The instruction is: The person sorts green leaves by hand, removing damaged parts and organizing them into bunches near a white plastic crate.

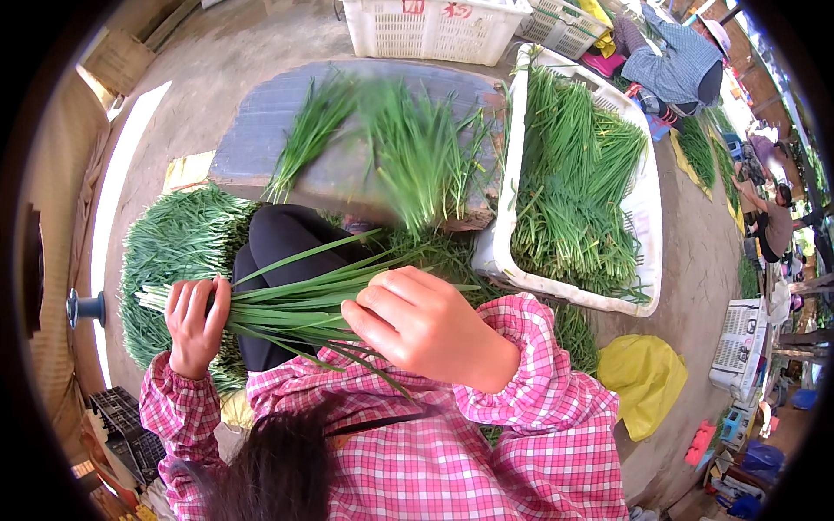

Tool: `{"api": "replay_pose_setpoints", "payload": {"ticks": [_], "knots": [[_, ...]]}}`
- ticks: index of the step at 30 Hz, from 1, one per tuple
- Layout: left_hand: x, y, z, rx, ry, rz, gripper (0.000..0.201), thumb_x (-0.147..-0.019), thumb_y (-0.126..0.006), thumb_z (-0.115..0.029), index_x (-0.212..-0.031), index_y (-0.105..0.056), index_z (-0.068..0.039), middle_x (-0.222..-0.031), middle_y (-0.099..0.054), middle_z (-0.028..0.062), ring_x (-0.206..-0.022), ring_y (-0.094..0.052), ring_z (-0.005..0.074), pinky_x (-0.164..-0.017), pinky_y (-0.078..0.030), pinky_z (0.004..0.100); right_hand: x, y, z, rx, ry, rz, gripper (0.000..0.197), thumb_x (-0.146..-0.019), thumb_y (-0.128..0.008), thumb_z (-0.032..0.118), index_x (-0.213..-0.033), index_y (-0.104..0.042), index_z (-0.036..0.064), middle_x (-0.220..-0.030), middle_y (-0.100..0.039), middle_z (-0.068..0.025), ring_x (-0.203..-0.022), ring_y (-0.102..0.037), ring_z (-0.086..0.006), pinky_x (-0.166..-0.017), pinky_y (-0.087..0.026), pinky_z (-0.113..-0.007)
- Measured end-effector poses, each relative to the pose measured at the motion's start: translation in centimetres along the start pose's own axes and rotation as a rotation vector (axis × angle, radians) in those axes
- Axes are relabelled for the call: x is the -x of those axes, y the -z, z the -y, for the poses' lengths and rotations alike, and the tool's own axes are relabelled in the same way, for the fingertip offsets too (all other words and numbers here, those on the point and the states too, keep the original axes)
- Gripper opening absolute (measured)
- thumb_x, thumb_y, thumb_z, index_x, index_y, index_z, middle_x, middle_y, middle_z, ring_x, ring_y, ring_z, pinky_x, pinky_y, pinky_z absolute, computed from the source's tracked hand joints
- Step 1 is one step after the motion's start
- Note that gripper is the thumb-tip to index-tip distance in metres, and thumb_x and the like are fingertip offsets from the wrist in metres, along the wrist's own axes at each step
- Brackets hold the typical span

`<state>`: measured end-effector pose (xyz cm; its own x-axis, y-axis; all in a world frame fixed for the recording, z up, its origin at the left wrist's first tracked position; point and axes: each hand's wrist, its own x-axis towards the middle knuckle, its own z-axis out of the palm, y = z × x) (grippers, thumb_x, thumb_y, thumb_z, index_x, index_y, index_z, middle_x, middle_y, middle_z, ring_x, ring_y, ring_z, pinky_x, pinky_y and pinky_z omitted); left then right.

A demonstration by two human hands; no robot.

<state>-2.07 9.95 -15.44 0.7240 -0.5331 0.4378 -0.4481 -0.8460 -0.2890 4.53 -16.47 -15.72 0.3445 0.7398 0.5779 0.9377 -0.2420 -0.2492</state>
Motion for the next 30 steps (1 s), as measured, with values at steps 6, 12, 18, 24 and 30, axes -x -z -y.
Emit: {"api": "replay_pose_setpoints", "payload": {"ticks": [6,12,18,24,30], "knots": [[-0.6,-0.6,-0.1,0.019,0.023,0.017,0.025,-0.062,-0.055,0.005,-0.086,-0.051,-0.001,-0.071,-0.045,0.0065,-0.059,-0.047,0.0162,-0.053,-0.038,0.0275,-0.1,-0.5,0.3,-0.024,0.008,-0.074,0.019,-0.053,-0.059,0.005,-0.072,-0.058,0.0059,-0.065,-0.044,-0.0017,-0.061,-0.046,-0.0168,-0.051,-0.04,-0.027],[1.3,-2.1,0.5,0.016,0.127,0.047,0.025,-0.062,-0.052,-0.001,-0.087,-0.051,0.0,-0.072,-0.046,0.0073,-0.062,-0.047,0.018,-0.055,-0.038,0.0292,1.9,2.6,0.5,-0.567,-0.337,-0.21,0.021,-0.061,-0.062,-0.005,-0.08,-0.059,0.0045,-0.063,-0.05,-0.0058,-0.056,-0.048,-0.0188,-0.049,-0.039,-0.028],[4.0,-3.6,1.3,0.06,0.274,-0.053,0.032,-0.06,-0.048,-0.001,-0.092,-0.051,0.002,-0.075,-0.047,0.0122,-0.064,-0.048,0.0251,-0.057,-0.038,0.0335,11.5,2.0,-0.6,-1.364,-0.961,0.066,0.015,-0.08,-0.05,0.008,-0.091,-0.056,0.0,-0.079,-0.058,-0.0135,-0.074,-0.056,-0.0212,-0.068,-0.044,-0.033],[4.7,-4.0,1.4,0.073,0.268,-0.12,0.036,-0.059,-0.048,-0.001,-0.095,-0.051,0.001,-0.076,-0.048,0.0129,-0.063,-0.047,0.0246,-0.056,-0.038,0.0339,11.7,1.2,1.0,-0.505,-0.918,0.035,0.02,-0.071,-0.053,-0.003,-0.09,-0.056,0.0018,-0.084,-0.057,-0.0119,-0.073,-0.055,-0.0226,-0.065,-0.046,-0.031],[4.6,-4.4,0.9,0.044,0.279,-0.101,0.034,-0.06,-0.049,-0.001,-0.094,-0.052,0.001,-0.074,-0.047,0.0124,-0.063,-0.047,0.0236,-0.056,-0.038,0.0331,3.9,1.0,2.6,0.041,-0.391,-0.135,0.023,-0.059,-0.062,-0.004,-0.081,-0.058,-0.0001,-0.079,-0.056,-0.0084,-0.071,-0.054,-0.0225,-0.06,-0.045,-0.029]]}}
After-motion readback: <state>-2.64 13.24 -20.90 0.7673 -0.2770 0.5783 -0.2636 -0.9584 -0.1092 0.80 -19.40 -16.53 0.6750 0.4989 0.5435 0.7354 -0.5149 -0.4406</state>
